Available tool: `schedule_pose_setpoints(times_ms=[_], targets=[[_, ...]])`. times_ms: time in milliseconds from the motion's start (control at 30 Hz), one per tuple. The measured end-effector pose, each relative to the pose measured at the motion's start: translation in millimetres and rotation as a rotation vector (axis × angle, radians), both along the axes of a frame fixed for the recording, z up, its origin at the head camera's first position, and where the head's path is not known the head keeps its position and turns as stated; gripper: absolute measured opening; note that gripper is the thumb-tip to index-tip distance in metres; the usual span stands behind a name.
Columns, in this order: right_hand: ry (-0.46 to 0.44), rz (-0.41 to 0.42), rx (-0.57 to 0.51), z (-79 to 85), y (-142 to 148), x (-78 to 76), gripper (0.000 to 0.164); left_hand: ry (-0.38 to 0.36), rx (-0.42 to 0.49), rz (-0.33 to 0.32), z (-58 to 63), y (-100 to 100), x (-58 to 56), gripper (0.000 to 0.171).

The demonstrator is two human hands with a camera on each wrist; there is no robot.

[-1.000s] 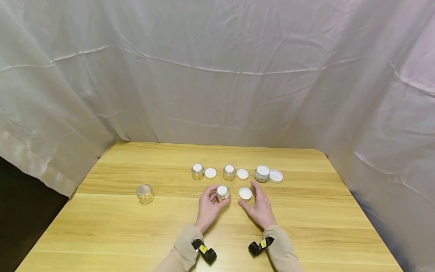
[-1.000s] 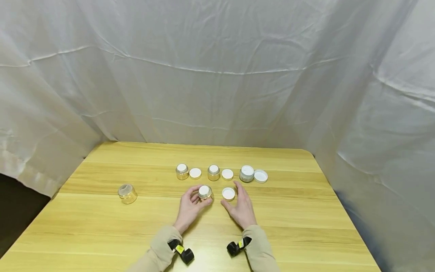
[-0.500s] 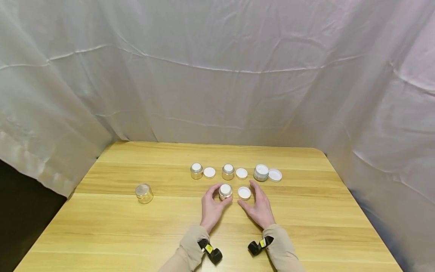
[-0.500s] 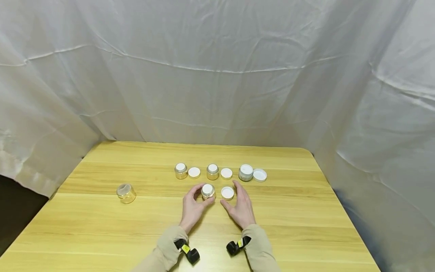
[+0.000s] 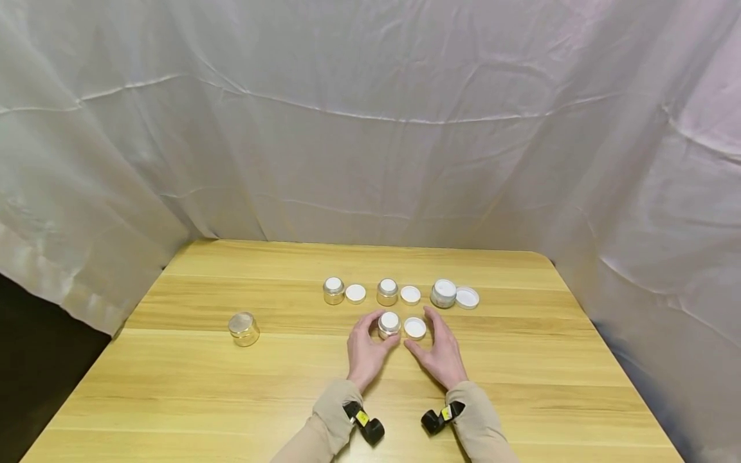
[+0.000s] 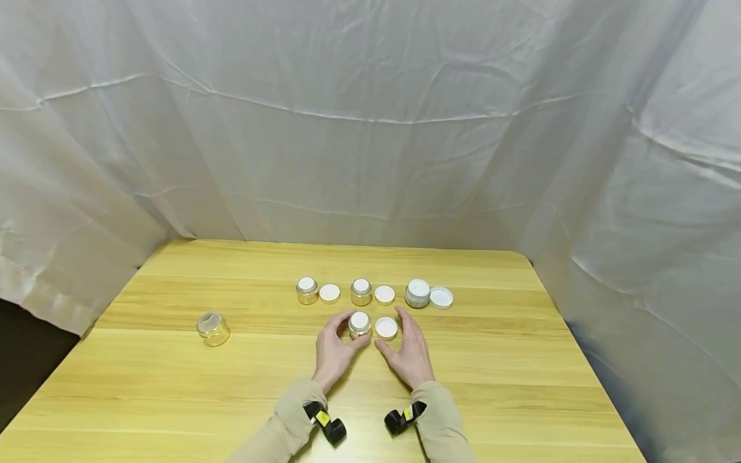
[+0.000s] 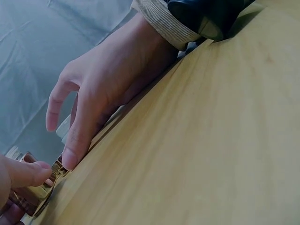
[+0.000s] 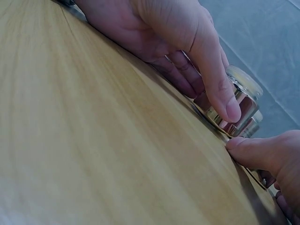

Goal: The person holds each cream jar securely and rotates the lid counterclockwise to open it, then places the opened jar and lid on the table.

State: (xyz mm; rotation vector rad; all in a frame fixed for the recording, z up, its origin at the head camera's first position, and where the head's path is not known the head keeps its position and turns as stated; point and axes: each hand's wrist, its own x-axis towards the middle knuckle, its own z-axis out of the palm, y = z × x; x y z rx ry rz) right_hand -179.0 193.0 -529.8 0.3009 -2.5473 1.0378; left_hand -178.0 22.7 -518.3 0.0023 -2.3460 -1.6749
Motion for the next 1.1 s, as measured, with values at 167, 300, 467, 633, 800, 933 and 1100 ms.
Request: schedule_pose_setpoints(times_ms=[167, 300, 467, 633, 800, 933, 1100], targets=[[-0.009, 0.001, -0.002, 1.3, 0.3, 0.0, 0.078, 0.001, -0.015, 0.012, 1.1, 1.0, -0.8, 0.057], [-0.011, 0.002, -0.004, 2.0, 0.2, 0.7, 0.079, 0.004, -0.031, 0.023, 0.6, 1.7, -2.4, 0.056], [-0.009, 0.006, -0.007, 2.3, 0.2, 1.3, 0.078, 0.017, -0.04, 0.026, 1.4, 2.2, -2.6, 0.056], [-0.007, 0.005, -0.005, 1.6, 0.8, 1.1, 0.078, 0.028, -0.049, 0.021, 1.8, 2.7, -2.7, 0.055], [-0.008, 0.003, -0.004, 1.3, 1.0, 1.3, 0.077, 0.025, -0.06, 0.018, 2.7, 2.8, -2.0, 0.055], [-0.009, 0.003, -0.008, 1.6, 0.7, 1.1, 0.077, 0.033, -0.054, 0.017, 3.3, 2.9, -1.4, 0.056], [-0.003, 0.005, -0.015, 2.4, 0.0, 1.5, 0.077, 0.019, -0.019, 0.018, 4.0, 2.8, -1.2, 0.064]])
